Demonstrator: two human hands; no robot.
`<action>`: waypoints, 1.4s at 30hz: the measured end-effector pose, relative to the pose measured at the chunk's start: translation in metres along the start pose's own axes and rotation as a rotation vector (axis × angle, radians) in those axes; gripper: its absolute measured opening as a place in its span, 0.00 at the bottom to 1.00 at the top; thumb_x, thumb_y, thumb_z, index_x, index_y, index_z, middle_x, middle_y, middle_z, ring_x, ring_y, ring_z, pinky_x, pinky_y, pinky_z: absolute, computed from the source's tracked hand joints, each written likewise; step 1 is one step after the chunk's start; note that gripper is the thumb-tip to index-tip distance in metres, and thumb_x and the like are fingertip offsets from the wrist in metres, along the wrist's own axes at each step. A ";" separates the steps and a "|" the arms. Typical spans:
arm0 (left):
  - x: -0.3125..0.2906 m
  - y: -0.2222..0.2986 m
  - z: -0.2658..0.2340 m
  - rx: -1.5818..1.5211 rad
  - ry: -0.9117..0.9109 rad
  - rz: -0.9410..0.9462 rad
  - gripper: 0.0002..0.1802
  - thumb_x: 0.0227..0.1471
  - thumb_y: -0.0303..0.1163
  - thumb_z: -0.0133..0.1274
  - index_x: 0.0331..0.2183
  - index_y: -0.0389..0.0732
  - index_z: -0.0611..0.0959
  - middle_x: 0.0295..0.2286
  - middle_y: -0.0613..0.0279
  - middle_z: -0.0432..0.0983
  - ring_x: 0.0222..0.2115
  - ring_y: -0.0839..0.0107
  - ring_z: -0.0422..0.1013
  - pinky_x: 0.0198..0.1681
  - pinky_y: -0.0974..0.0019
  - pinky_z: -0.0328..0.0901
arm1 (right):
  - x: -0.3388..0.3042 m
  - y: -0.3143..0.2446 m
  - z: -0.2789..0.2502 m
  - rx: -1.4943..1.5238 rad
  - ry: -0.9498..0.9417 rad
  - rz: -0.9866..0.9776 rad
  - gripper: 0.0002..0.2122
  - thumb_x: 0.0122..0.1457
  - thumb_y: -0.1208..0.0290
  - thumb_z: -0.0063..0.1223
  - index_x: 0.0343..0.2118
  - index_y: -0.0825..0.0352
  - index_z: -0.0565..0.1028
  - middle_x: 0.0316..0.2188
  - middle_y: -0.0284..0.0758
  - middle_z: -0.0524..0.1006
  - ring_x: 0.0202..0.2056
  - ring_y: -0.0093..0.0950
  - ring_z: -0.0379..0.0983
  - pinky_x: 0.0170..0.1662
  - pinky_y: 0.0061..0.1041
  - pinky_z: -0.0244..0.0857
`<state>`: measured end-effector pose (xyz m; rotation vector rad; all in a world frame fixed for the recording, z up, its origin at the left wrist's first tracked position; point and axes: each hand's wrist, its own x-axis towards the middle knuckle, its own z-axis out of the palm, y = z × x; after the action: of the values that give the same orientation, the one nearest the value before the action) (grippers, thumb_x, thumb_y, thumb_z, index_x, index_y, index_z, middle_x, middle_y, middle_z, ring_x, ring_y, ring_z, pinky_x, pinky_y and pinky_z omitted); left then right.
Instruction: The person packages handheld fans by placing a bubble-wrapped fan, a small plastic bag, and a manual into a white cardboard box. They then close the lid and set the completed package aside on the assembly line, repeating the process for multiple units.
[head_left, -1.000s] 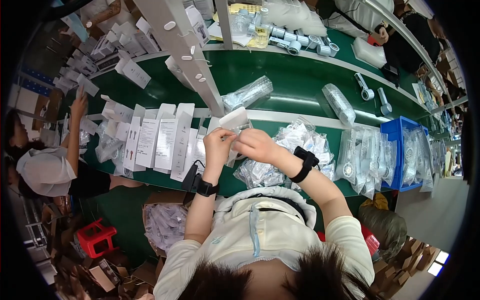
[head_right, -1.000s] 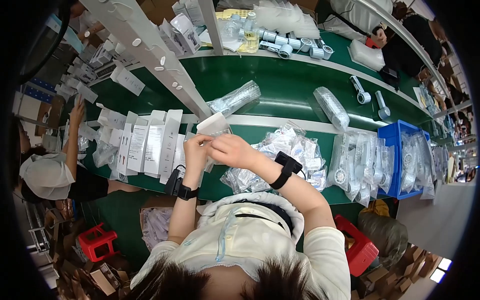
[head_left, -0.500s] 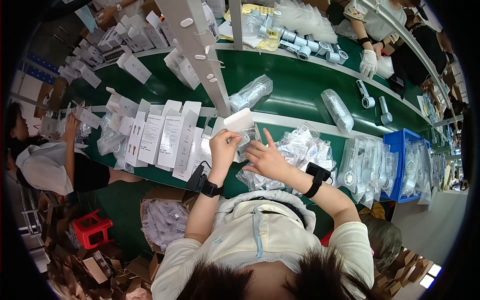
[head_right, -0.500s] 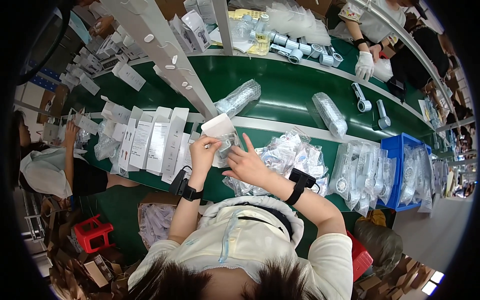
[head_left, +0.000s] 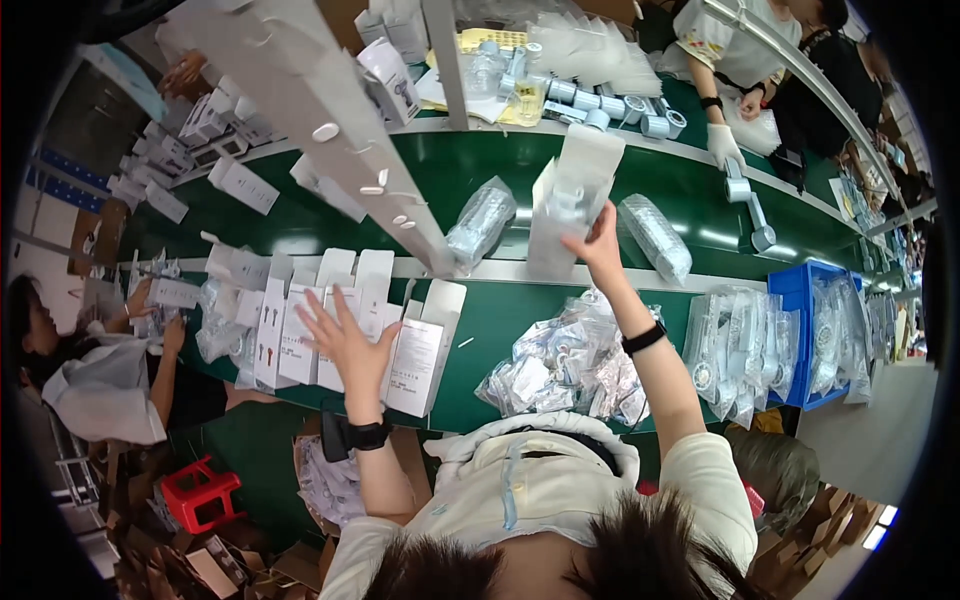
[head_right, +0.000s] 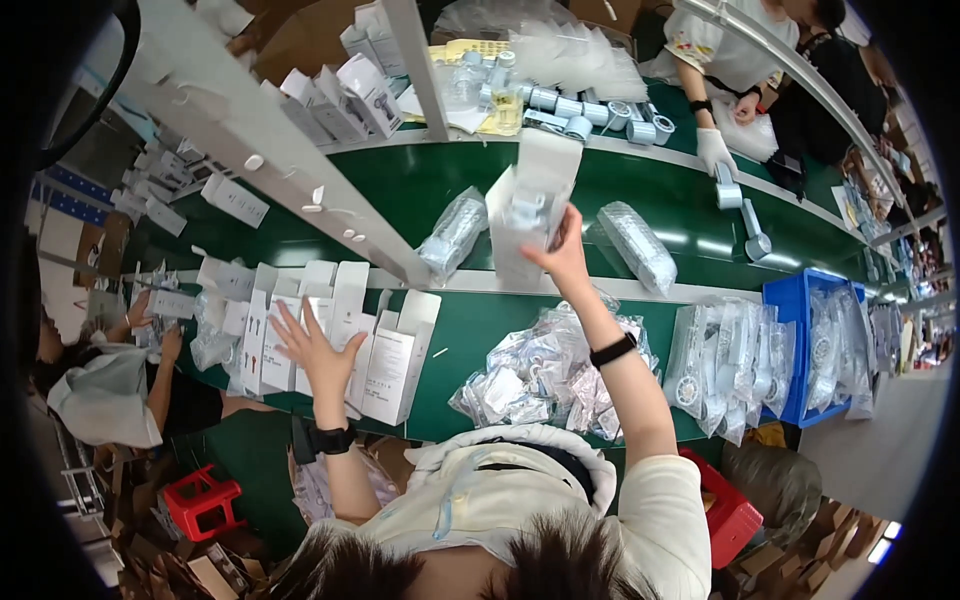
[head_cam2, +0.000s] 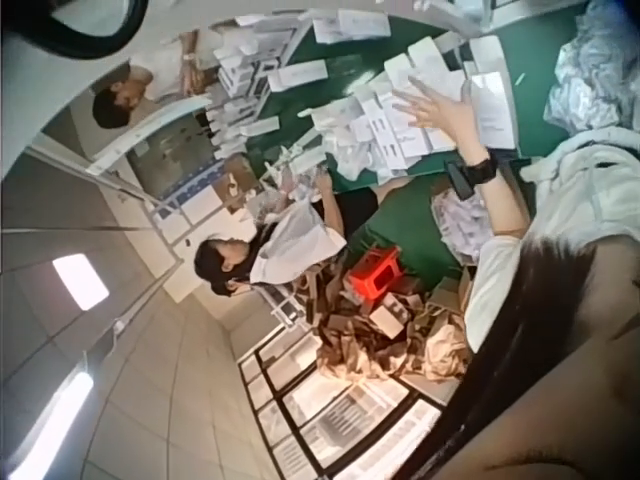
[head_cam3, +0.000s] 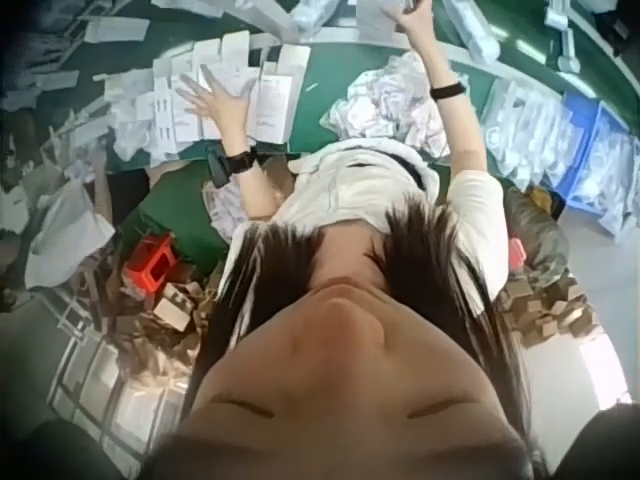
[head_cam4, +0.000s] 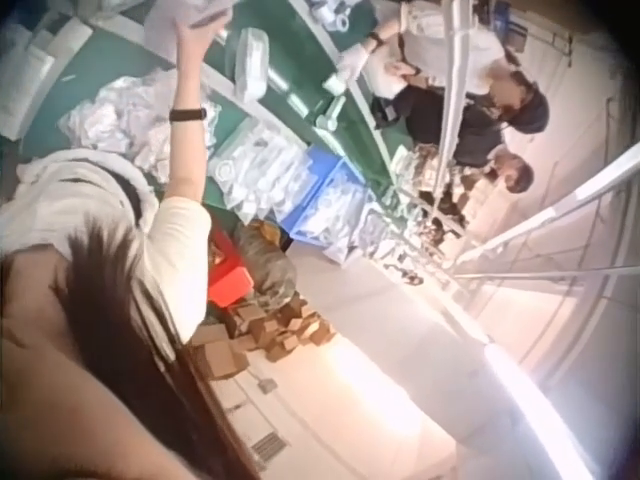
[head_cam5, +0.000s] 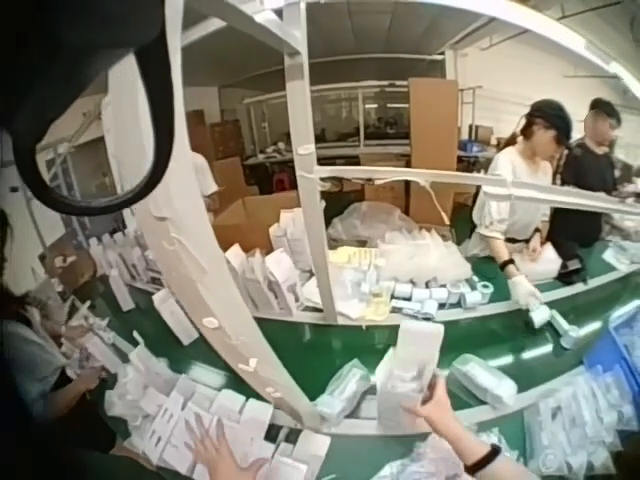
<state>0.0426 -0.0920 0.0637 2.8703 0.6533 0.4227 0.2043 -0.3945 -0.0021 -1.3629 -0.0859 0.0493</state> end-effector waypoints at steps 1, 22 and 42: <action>-0.002 -0.014 0.005 0.096 -0.119 -0.028 0.51 0.32 0.37 0.62 0.55 0.43 0.52 0.56 0.49 0.38 0.57 0.50 0.33 0.50 0.32 0.30 | 0.025 0.005 -0.004 -0.040 0.112 -0.061 0.43 0.31 0.74 0.66 0.50 0.68 0.49 0.47 0.38 0.58 0.49 0.30 0.57 0.53 0.28 0.52; -0.113 0.103 -0.027 -0.556 -0.367 0.311 0.57 0.25 0.31 0.64 0.54 0.35 0.48 0.50 0.44 0.48 0.51 0.50 0.47 0.53 0.53 0.46 | -0.166 -0.021 0.029 0.298 -0.155 0.240 0.34 0.53 0.53 0.45 0.57 0.63 0.45 0.53 0.39 0.56 0.54 0.30 0.53 0.53 0.29 0.50; -0.040 0.120 0.074 -0.728 -0.359 0.573 0.42 0.28 0.25 0.62 0.46 0.45 0.57 0.50 0.52 0.53 0.50 0.57 0.55 0.49 0.59 0.56 | -0.160 0.024 -0.235 -1.690 0.552 0.420 0.23 0.36 0.71 0.59 0.37 0.71 0.64 0.32 0.45 0.70 0.35 0.46 0.65 0.37 0.40 0.62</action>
<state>0.0785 -0.2243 0.0108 2.2706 -0.3427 0.1470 0.0669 -0.6320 -0.0790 -2.9984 0.8044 -0.0765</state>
